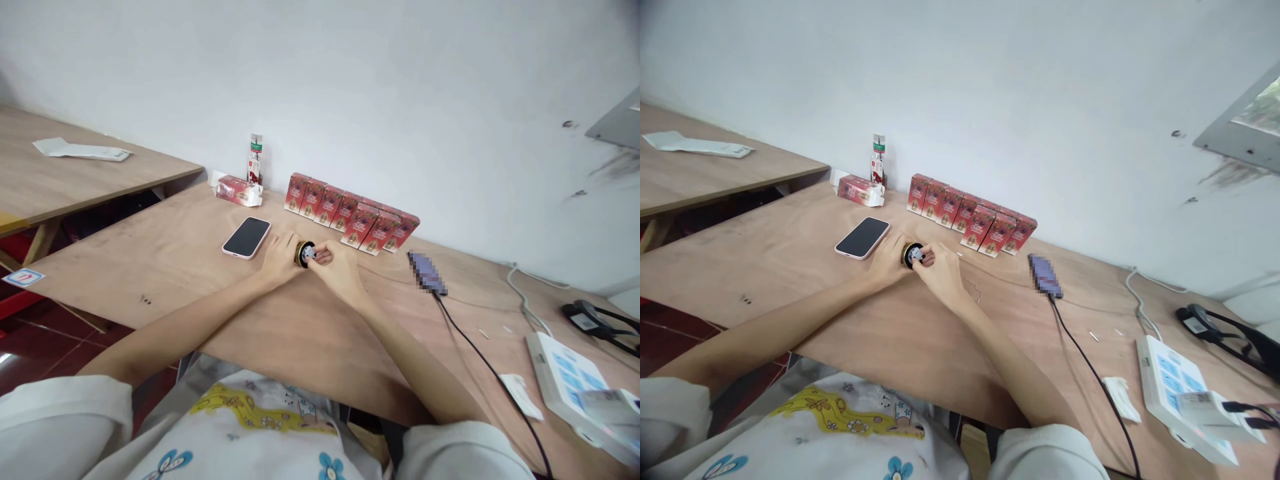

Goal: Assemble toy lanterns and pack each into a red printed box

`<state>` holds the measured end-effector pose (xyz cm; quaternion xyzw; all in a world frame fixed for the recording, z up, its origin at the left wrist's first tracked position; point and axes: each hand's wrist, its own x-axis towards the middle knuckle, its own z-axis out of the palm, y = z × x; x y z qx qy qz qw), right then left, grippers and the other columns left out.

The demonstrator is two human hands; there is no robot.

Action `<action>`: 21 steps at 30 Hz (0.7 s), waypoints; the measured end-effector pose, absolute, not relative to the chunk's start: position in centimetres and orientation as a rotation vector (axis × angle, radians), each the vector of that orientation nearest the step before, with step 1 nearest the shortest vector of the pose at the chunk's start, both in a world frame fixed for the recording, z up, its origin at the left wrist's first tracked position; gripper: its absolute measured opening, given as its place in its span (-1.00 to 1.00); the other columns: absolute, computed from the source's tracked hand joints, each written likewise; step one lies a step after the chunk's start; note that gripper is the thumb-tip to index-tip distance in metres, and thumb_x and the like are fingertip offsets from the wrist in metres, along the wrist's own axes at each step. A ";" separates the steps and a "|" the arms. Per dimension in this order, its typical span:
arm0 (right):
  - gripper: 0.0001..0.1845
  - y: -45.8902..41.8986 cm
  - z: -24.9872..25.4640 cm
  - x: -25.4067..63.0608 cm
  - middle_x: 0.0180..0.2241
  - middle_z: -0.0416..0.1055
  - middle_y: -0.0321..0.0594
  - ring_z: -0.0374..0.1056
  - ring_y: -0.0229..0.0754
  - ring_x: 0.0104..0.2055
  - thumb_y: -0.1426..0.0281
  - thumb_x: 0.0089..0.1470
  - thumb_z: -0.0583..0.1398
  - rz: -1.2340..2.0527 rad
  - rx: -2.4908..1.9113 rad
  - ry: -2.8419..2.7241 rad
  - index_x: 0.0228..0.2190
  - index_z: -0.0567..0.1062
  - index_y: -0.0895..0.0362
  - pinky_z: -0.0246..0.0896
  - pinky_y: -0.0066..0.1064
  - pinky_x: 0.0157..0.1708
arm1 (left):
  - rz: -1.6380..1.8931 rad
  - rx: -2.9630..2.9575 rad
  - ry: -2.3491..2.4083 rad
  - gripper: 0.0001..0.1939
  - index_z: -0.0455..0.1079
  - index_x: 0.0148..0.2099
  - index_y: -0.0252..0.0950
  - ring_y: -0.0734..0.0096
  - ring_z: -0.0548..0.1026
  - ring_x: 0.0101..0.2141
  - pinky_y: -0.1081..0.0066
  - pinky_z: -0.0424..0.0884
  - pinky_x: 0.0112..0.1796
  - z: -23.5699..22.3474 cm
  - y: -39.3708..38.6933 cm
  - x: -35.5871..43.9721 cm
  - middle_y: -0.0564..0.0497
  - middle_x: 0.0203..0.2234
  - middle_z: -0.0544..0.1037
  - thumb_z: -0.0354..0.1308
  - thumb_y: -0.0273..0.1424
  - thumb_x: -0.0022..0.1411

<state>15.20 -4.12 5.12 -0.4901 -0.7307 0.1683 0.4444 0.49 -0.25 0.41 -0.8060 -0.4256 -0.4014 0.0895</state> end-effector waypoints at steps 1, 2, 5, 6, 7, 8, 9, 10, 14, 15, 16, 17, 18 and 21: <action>-0.89 -4.1 5.2 15.2 -0.50 0.45 -0.28 0.41 -0.25 -0.48 0.47 -0.22 0.23 0.437 -1.221 -1.807 -0.49 0.44 0.15 0.38 -0.41 -0.40 | -1.185 -2.397 -1.268 -0.68 0.24 -0.19 -0.31 0.15 0.43 -0.24 0.26 0.29 -0.23 0.4 -0.2 0.5 -0.11 -0.28 0.45 0.20 -0.28 0.05; -0.89 -4.1 5.2 15.3 -0.51 0.46 -0.29 0.41 -0.25 -0.49 0.47 -0.22 0.23 0.447 -1.223 -1.804 -0.49 0.44 0.15 0.38 -0.41 -0.40 | -1.174 -2.393 -1.276 -0.68 0.24 -0.19 -0.30 0.15 0.43 -0.24 0.25 0.29 -0.23 0.4 -0.2 0.5 -0.11 -0.28 0.45 0.20 -0.26 0.05; -0.90 -4.1 5.3 15.4 -0.53 0.46 -0.29 0.41 -0.25 -0.51 0.48 -0.23 0.23 0.456 -1.221 -1.804 -0.50 0.45 0.16 0.38 -0.42 -0.42 | -1.148 -2.379 -1.304 -0.67 0.24 -0.19 -0.29 0.13 0.43 -0.22 0.24 0.29 -0.22 0.5 -0.3 0.5 -0.11 -0.27 0.45 0.20 -0.25 0.04; -0.90 -4.1 5.3 15.4 -0.54 0.46 -0.29 0.41 -0.25 -0.51 0.48 -0.23 0.23 0.456 -1.222 -1.805 -0.51 0.46 0.15 0.38 -0.42 -0.43 | -1.145 -2.382 -1.305 -0.67 0.24 -0.19 -0.29 0.12 0.43 -0.22 0.24 0.28 -0.21 0.5 -0.3 0.5 -0.11 -0.26 0.45 0.20 -0.25 0.04; -0.91 -4.1 5.3 15.3 -0.55 0.47 -0.30 0.41 -0.25 -0.51 0.48 -0.23 0.23 0.456 -1.223 -1.806 -0.51 0.46 0.15 0.38 -0.41 -0.43 | -1.145 -2.387 -1.305 -0.67 0.24 -0.18 -0.29 0.12 0.43 -0.22 0.24 0.28 -0.21 0.5 -0.3 0.5 -0.12 -0.26 0.45 0.20 -0.26 0.04; -0.91 -4.1 5.2 15.3 -0.55 0.47 -0.30 0.41 -0.24 -0.52 0.48 -0.23 0.23 0.456 -1.223 -1.805 -0.52 0.46 0.15 0.38 -0.41 -0.43 | -1.146 -2.392 -1.305 -0.67 0.24 -0.18 -0.29 0.12 0.43 -0.21 0.23 0.28 -0.20 0.5 -0.3 0.5 -0.11 -0.26 0.45 0.20 -0.26 0.04; -0.92 -4.1 5.2 15.3 -0.55 0.47 -0.30 0.41 -0.24 -0.52 0.47 -0.23 0.24 0.456 -1.222 -1.805 -0.53 0.46 0.14 0.38 -0.41 -0.43 | -1.146 -2.396 -1.308 -0.68 0.24 -0.17 -0.29 0.12 0.42 -0.21 0.23 0.28 -0.20 0.5 -0.3 0.5 -0.11 -0.27 0.45 0.19 -0.27 0.05; -0.93 -4.1 5.2 15.3 -0.55 0.48 -0.30 0.42 -0.24 -0.52 0.46 -0.23 0.24 0.456 -1.217 -1.804 -0.53 0.47 0.14 0.38 -0.40 -0.43 | -1.145 -2.398 -1.314 -0.68 0.24 -0.17 -0.28 0.11 0.42 -0.21 0.22 0.27 -0.20 0.5 -0.3 0.5 -0.10 -0.27 0.45 0.19 -0.27 0.05; -0.93 -4.1 5.2 15.3 -0.54 0.49 -0.28 0.42 -0.24 -0.51 0.44 -0.22 0.25 0.473 -1.199 -1.802 -0.53 0.48 0.15 0.38 -0.40 -0.43 | -1.148 -2.402 -1.335 -0.72 0.25 -0.19 -0.26 0.11 0.42 -0.20 0.22 0.27 -0.19 0.6 -0.4 0.5 -0.09 -0.28 0.45 0.16 -0.29 0.06; -0.93 -4.1 5.2 15.4 -0.54 0.49 -0.28 0.42 -0.24 -0.51 0.43 -0.22 0.25 0.479 -1.198 -1.802 -0.53 0.48 0.15 0.38 -0.40 -0.43 | -1.152 -2.406 -1.333 -0.73 0.25 -0.19 -0.26 0.11 0.42 -0.20 0.22 0.27 -0.19 0.6 -0.4 0.5 -0.09 -0.28 0.44 0.16 -0.29 0.06; -0.93 -4.1 5.2 15.4 -0.55 0.49 -0.27 0.42 -0.24 -0.51 0.43 -0.22 0.26 0.484 -1.198 -1.803 -0.53 0.48 0.15 0.38 -0.41 -0.43 | -1.155 -2.409 -1.329 -0.73 0.25 -0.19 -0.26 0.11 0.42 -0.20 0.22 0.27 -0.19 0.6 -0.4 0.5 -0.09 -0.28 0.44 0.16 -0.30 0.06; -0.93 -4.1 5.3 15.4 -0.55 0.49 -0.27 0.41 -0.24 -0.51 0.44 -0.22 0.26 0.488 -1.198 -1.805 -0.53 0.48 0.15 0.38 -0.41 -0.43 | -1.156 -2.410 -1.324 -0.73 0.25 -0.18 -0.27 0.11 0.42 -0.20 0.22 0.27 -0.18 0.6 -0.4 0.5 -0.10 -0.28 0.45 0.16 -0.30 0.06; -0.93 -4.1 5.3 15.4 -0.55 0.49 -0.27 0.41 -0.24 -0.51 0.44 -0.22 0.26 0.492 -1.201 -1.806 -0.53 0.49 0.15 0.37 -0.41 -0.43 | -1.154 -2.410 -1.319 -0.72 0.25 -0.18 -0.28 0.11 0.42 -0.20 0.22 0.27 -0.18 0.6 -0.5 0.5 -0.10 -0.28 0.45 0.16 -0.30 0.06; -0.93 -4.2 5.3 15.4 -0.54 0.49 -0.26 0.41 -0.24 -0.51 0.45 -0.22 0.26 0.495 -1.216 -1.806 -0.53 0.50 0.16 0.37 -0.41 -0.42 | -1.136 -2.416 -1.296 -0.71 0.25 -0.17 -0.29 0.10 0.42 -0.20 0.20 0.27 -0.17 0.7 -0.5 0.6 -0.11 -0.28 0.45 0.15 -0.29 0.07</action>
